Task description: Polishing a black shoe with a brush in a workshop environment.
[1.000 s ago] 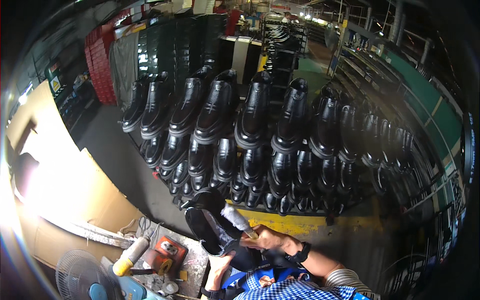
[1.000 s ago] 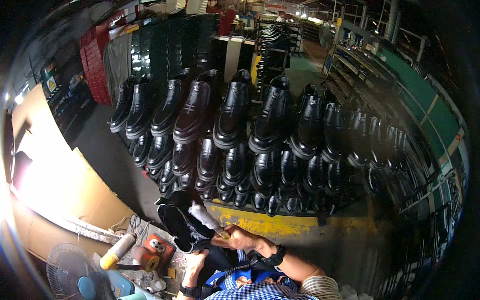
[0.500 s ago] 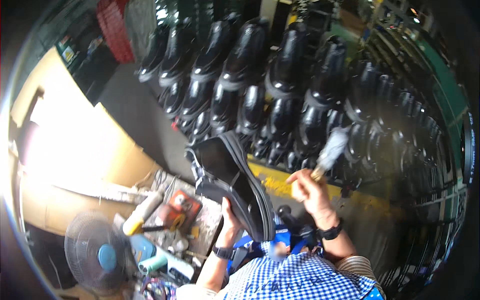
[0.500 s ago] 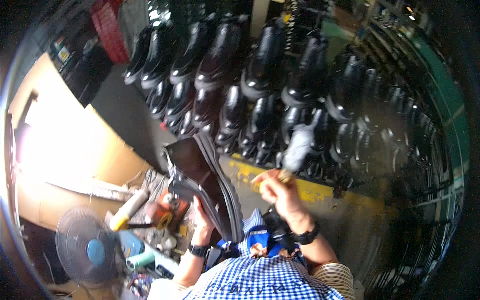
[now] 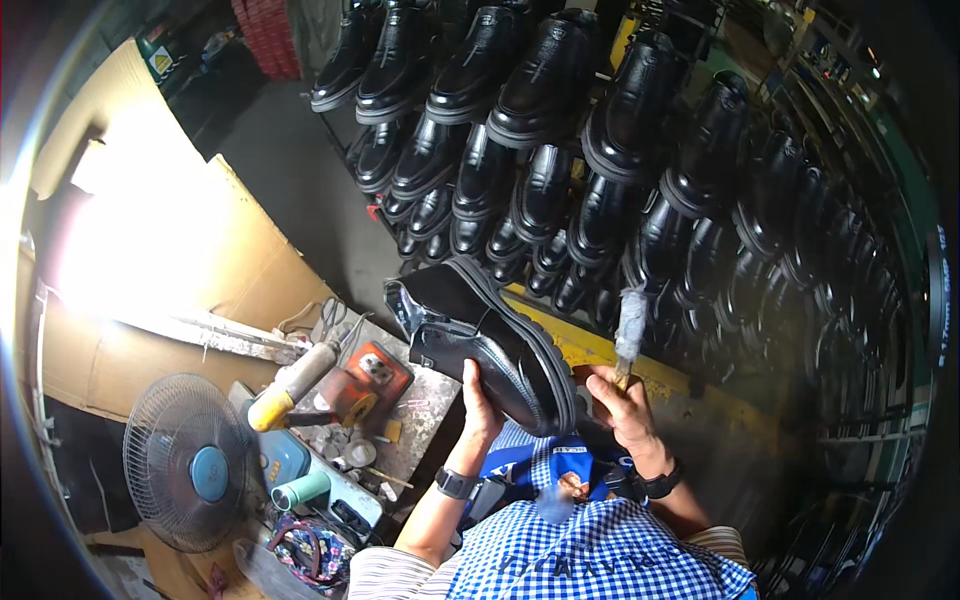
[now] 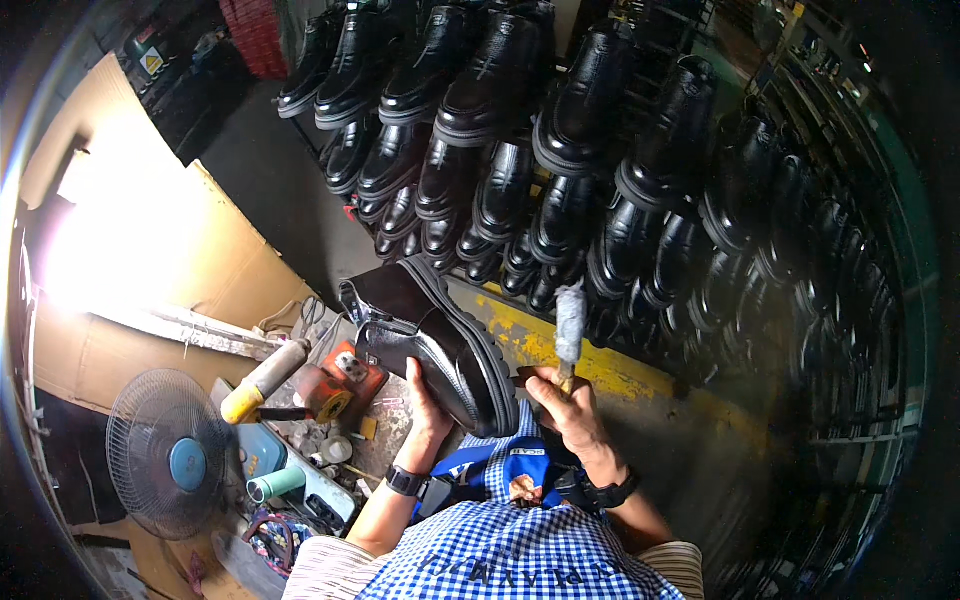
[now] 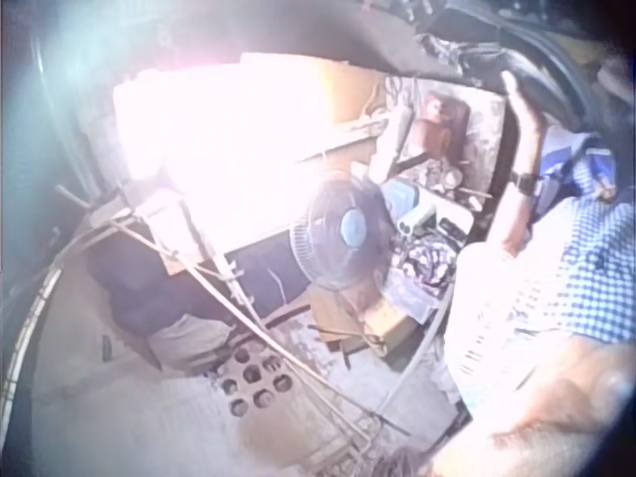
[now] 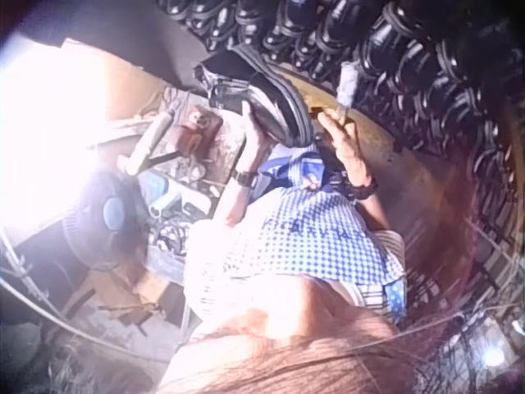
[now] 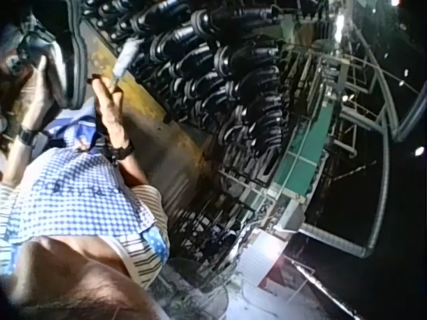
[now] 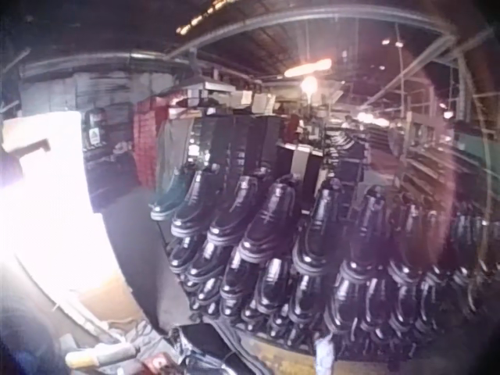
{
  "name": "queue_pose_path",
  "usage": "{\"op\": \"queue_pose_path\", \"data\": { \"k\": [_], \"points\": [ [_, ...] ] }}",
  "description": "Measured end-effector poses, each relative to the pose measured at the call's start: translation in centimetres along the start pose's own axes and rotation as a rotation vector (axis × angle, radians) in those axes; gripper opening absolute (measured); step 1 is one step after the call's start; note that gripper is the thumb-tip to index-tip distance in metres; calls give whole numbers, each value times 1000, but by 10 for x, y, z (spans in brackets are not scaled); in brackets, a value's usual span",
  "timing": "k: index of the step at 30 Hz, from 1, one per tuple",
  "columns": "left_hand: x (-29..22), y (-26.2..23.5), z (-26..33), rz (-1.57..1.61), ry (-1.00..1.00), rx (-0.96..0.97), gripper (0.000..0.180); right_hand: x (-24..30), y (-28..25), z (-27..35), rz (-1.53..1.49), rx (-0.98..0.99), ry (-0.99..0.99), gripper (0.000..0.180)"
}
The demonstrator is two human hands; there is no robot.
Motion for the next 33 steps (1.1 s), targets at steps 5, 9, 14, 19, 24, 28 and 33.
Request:
{"op": "queue_pose_path", "data": {
  "k": [5,9,14,19,24,28,33],
  "points": [
    [27,-49,-13,-153,196,-11,55,21,13,10,414,45,-371,42],
    [-3,-1,21,-780,521,215,31,13,0,13,814,-85,-531,77],
    [-3,43,67,-674,-17,555,27,-2,-31,21,685,-161,-420,89],
    [32,54,22,-1037,159,679,64,-19,-82,32,209,-168,-370,65],
    [59,83,17,-915,-49,894,56,-53,-169,73,-473,-359,-227,44],
    [100,4,-25,-1032,-131,784,44,-116,-260,121,-681,-590,-416,37],
    [135,-94,-68,-1233,-196,696,44,-134,-343,198,-242,-1242,-490,39]
  ]
}}
Point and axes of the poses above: each hand's wrist, its own z-axis away from the middle knuckle, its own y-axis out of the palm, x = y × z, the point moved 8 cm from there along -z, towards the middle knuckle, and after that the axes turned 8 degrees about y, right-handed, at the moved point
